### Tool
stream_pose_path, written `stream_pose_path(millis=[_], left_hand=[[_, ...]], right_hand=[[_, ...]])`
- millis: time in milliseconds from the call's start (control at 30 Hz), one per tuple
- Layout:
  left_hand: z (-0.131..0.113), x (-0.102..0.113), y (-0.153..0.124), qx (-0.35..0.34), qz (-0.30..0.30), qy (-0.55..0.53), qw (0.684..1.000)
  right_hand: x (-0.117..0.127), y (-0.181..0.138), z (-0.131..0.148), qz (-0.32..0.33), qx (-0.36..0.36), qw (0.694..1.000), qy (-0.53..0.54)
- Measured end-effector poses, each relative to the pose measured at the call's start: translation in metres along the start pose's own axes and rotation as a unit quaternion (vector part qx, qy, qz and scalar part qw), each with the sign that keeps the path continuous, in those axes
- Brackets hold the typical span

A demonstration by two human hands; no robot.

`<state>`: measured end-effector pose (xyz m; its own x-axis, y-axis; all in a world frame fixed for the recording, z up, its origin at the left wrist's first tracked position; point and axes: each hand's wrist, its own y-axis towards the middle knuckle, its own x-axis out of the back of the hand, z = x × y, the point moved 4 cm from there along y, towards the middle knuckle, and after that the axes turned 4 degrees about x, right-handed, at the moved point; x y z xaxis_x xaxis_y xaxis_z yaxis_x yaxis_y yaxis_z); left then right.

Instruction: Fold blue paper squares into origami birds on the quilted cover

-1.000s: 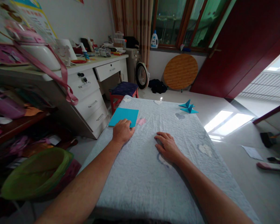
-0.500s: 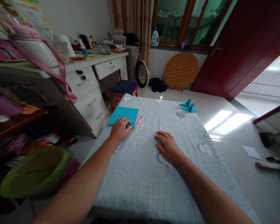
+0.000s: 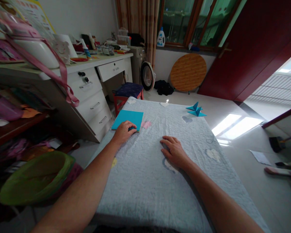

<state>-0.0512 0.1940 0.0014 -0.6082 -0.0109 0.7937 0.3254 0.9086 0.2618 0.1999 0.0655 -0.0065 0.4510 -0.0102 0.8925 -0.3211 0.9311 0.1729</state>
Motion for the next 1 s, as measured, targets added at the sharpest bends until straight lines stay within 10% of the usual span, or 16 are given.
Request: stream_pose_path(millis=[1000], left_hand=[[-0.012,0.002,-0.007,0.002,-0.05,-0.019,0.999]], right_hand=[[-0.002,-0.001,-0.003,-0.002,0.006,1.0,0.0]])
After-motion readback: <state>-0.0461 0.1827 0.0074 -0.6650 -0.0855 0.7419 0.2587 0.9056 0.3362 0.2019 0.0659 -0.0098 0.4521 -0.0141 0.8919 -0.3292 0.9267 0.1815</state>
